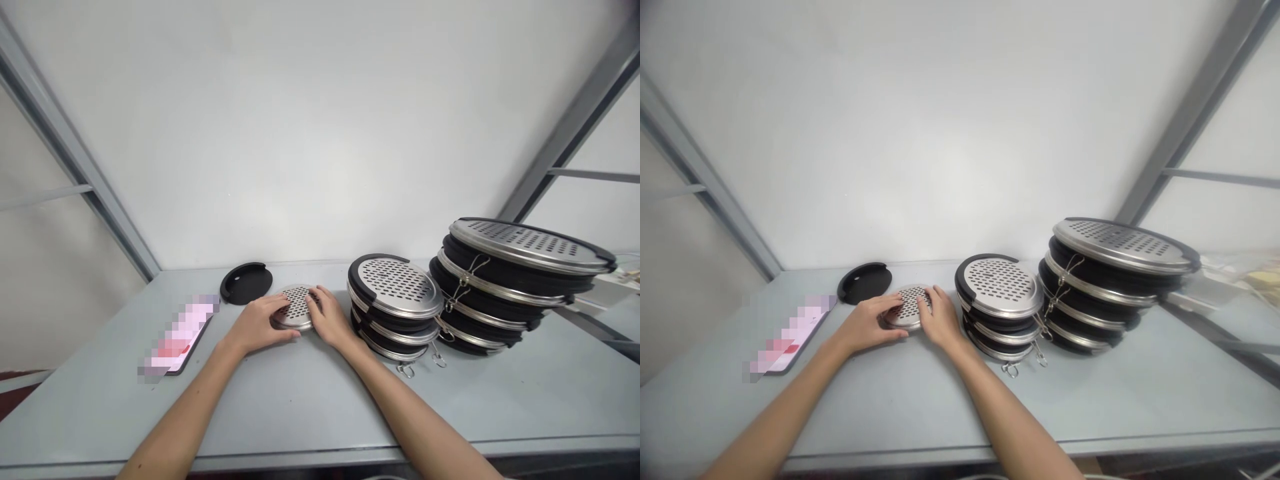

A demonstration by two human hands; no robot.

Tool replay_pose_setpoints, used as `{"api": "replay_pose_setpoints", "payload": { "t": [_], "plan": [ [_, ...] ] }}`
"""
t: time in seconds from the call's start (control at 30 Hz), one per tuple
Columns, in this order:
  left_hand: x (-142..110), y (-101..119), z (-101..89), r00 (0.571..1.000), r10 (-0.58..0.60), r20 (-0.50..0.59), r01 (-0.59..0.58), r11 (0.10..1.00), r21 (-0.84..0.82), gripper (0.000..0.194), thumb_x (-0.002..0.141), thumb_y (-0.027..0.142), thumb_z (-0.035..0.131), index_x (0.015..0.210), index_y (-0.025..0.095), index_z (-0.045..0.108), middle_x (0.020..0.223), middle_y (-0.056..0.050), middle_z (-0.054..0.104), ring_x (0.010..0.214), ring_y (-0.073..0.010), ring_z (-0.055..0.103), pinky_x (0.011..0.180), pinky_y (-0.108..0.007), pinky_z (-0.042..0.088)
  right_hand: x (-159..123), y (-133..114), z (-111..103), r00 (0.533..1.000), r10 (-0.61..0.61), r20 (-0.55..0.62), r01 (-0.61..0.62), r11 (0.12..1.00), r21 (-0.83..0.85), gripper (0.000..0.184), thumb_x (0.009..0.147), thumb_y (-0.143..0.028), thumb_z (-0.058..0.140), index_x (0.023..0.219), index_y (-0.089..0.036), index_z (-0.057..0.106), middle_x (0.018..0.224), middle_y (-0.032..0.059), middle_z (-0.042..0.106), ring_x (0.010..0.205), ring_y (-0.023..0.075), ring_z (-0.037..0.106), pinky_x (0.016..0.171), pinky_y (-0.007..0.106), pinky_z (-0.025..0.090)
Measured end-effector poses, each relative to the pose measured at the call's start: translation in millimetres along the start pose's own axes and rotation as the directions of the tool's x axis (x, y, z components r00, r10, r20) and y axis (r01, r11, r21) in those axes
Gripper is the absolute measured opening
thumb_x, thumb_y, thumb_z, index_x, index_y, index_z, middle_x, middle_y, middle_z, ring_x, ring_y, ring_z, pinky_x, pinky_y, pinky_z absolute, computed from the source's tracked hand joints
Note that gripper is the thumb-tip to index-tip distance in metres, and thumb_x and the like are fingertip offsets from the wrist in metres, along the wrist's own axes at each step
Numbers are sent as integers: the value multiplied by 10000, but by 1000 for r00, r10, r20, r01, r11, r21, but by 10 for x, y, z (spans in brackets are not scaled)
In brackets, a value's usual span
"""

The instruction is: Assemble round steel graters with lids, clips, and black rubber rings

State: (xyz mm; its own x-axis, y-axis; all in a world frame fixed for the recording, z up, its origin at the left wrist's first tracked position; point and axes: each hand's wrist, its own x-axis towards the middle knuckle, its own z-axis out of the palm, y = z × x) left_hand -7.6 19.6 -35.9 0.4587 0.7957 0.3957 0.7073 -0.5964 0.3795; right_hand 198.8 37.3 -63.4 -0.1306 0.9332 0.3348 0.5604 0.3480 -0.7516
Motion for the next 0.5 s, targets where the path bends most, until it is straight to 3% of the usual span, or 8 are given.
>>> {"api": "replay_pose_setpoints", "payload": {
  "t": [0.1, 0.17, 0.37, 0.5],
  "plan": [
    [-6, -32, -17, 997, -33, -75, 27, 996, -82, 499, 799, 554, 702, 1162, 213, 680, 1153, -86, 725, 933, -253, 708, 842, -369, 551, 9, -9, -28, 999, -21, -40, 25, 994, 103, 471, 982, -448, 359, 1212, -136, 626, 1324, 175, 594, 1307, 286, 503, 1101, 456, 388],
    [-4, -63, -23, 992, -59, -116, 44, 990, -131, 464, 848, 523, 662, 1175, 195, 670, 1167, -96, 720, 941, -242, 705, 828, -349, 550, 0, -16, -49, 997, -47, -56, 55, 987, 154, 487, 970, -485, 383, 1252, -147, 591, 1323, 160, 594, 1270, 278, 531, 1087, 457, 406],
    [21, -123, -79, 968, -140, -210, 101, 977, -186, 434, 937, 505, 523, 1127, 149, 681, 1097, -119, 734, 930, -245, 693, 835, -367, 538, -28, 2, -59, 982, -174, -79, 184, 971, 156, 631, 811, -439, 683, 1363, -197, 497, 1376, 132, 562, 1264, 280, 534, 1075, 450, 429],
    [25, -102, -100, 962, -135, -237, 87, 975, -203, 429, 941, 499, 506, 1122, 148, 673, 1096, -126, 727, 959, -252, 684, 846, -377, 533, -10, 34, -49, 970, -192, -151, 208, 973, 102, 376, 848, -244, 614, 1220, -191, 612, 1206, 115, 669, 1138, 261, 611, 1013, 444, 471]
  ]
}}
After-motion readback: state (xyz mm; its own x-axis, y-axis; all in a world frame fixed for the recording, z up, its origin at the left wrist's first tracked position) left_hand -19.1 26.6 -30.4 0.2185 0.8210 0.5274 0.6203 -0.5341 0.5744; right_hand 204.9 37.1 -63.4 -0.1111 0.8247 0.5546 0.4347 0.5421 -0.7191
